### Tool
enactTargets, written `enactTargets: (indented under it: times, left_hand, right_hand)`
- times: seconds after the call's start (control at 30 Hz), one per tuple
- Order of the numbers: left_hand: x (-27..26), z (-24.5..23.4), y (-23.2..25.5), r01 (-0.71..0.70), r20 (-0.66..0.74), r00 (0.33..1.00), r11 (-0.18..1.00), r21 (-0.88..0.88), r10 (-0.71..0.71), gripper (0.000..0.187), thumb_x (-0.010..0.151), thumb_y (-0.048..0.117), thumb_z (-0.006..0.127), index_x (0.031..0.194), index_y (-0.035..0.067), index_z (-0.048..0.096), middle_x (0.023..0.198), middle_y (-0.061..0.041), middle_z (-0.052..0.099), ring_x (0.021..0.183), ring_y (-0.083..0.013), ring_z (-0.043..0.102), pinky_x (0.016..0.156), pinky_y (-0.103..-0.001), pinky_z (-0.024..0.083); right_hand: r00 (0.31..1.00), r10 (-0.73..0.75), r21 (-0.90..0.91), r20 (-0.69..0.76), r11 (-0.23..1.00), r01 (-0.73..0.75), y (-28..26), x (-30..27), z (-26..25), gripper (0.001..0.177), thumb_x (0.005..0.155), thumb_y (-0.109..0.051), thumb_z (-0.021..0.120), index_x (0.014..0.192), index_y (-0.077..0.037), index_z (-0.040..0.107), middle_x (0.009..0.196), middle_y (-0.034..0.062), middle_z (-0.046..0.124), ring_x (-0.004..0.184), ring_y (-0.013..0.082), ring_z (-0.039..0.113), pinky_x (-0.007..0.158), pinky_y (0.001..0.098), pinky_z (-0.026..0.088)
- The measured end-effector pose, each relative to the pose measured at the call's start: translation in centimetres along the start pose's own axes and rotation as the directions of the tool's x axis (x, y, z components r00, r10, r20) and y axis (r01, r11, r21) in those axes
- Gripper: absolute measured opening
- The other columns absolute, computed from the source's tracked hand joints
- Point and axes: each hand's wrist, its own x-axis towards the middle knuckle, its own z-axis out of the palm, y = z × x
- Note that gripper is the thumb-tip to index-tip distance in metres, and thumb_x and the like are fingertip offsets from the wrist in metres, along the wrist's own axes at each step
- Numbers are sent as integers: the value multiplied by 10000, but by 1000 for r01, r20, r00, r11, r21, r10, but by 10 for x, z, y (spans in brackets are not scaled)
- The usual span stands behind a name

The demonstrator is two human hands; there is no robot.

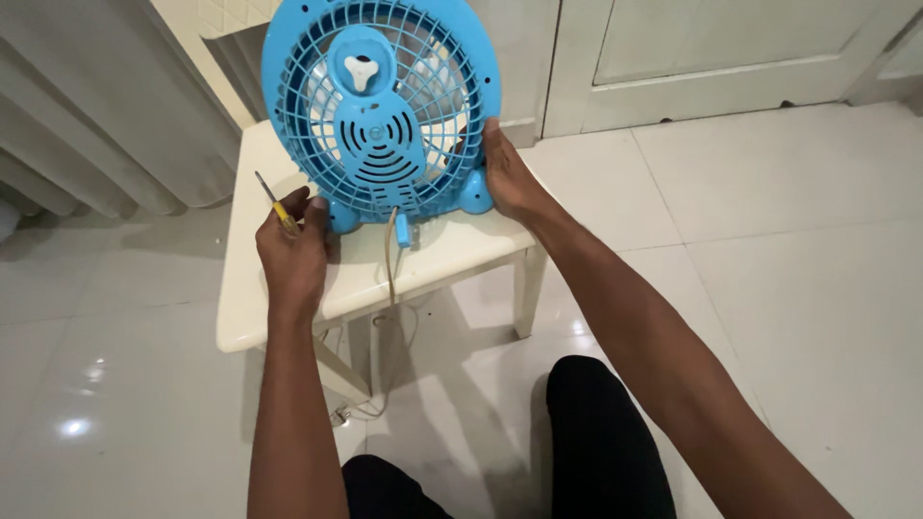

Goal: The person uses a screwdriver to loosen and tighten screws on the base and front grill of a small blue table fan placed on a white stool. The person rotates the fan to access different screw locations and repeatedly adjusts the same areas.

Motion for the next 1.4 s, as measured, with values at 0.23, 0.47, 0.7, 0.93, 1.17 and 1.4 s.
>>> enactTargets:
  times: [0.23, 0.47, 0.7, 0.93, 1.17, 1.4]
  left_hand:
    - [0, 6, 14, 81, -1, 997, 996, -47, -81, 408, 1019, 179, 629, 1337, -73, 578, 819, -76, 640, 594, -94, 563, 502, -265, 450]
    - [-11, 3, 20, -49, -223, 974, 997, -52, 36, 305, 1042, 240, 564, 1192, -22, 604, 823, -71, 669, 590, -97, 577, 516, -259, 480]
    - [-58, -8, 46, -43, -187, 978, 970, 238, 89, 338, 979, 41, 505, 1257, -14, 321, 999, -136, 552, 882, -189, 578, 810, -353, 494]
    - [-136, 27, 74, -320, 376, 913, 850, 418, 159, 429, 924, -32, 554, 1337, -4, 443, 1118, -218, 483, 925, -311, 623, 838, -431, 514]
    - [-136, 72, 61, -370, 238, 927, 810, 455, 289, 331, 913, 58, 680, 1238, 23, 635, 1158, -153, 619, 939, -335, 662, 808, -420, 545]
    - [-127, 89, 35, -624, 221, 766, 613, 485, 604, 239, 921, 3, 701, 1156, -14, 660, 1129, -142, 652, 1027, -341, 638, 857, -443, 548]
  right_hand:
    - [997, -52, -66, -55, 997, 48, 3, -3, -1, 798, 1046, -661, 161, 1298, -11, 550, 1137, 106, 643, 1076, 184, 603, 1017, 341, 490]
    - [991, -134, -35, -9, 990, 133, -6, -9, 1, 805, 1060, -634, 161, 1431, -1, 495, 1328, 129, 636, 1250, 210, 585, 1124, 360, 441]
    - [986, -169, 25, -5, 985, 170, -11, -4, 1, 792, 1059, -638, 190, 1443, -4, 470, 1347, 122, 625, 1263, 201, 581, 1131, 363, 445]
    - [992, -126, -1, -19, 992, 126, -8, -5, -3, 762, 1041, -659, 181, 1311, -34, 524, 1183, 79, 638, 1127, 169, 596, 1060, 358, 490]
    - [995, -98, -114, -16, 989, 96, -17, -9, -3, 851, 997, -745, 153, 1272, -40, 543, 1151, 75, 623, 1130, 179, 580, 1073, 365, 453]
    - [996, -63, 44, 63, 997, 61, -15, -5, -5, 905, 982, -755, 227, 1500, -35, 410, 1418, 151, 580, 1340, 242, 542, 1180, 401, 416]
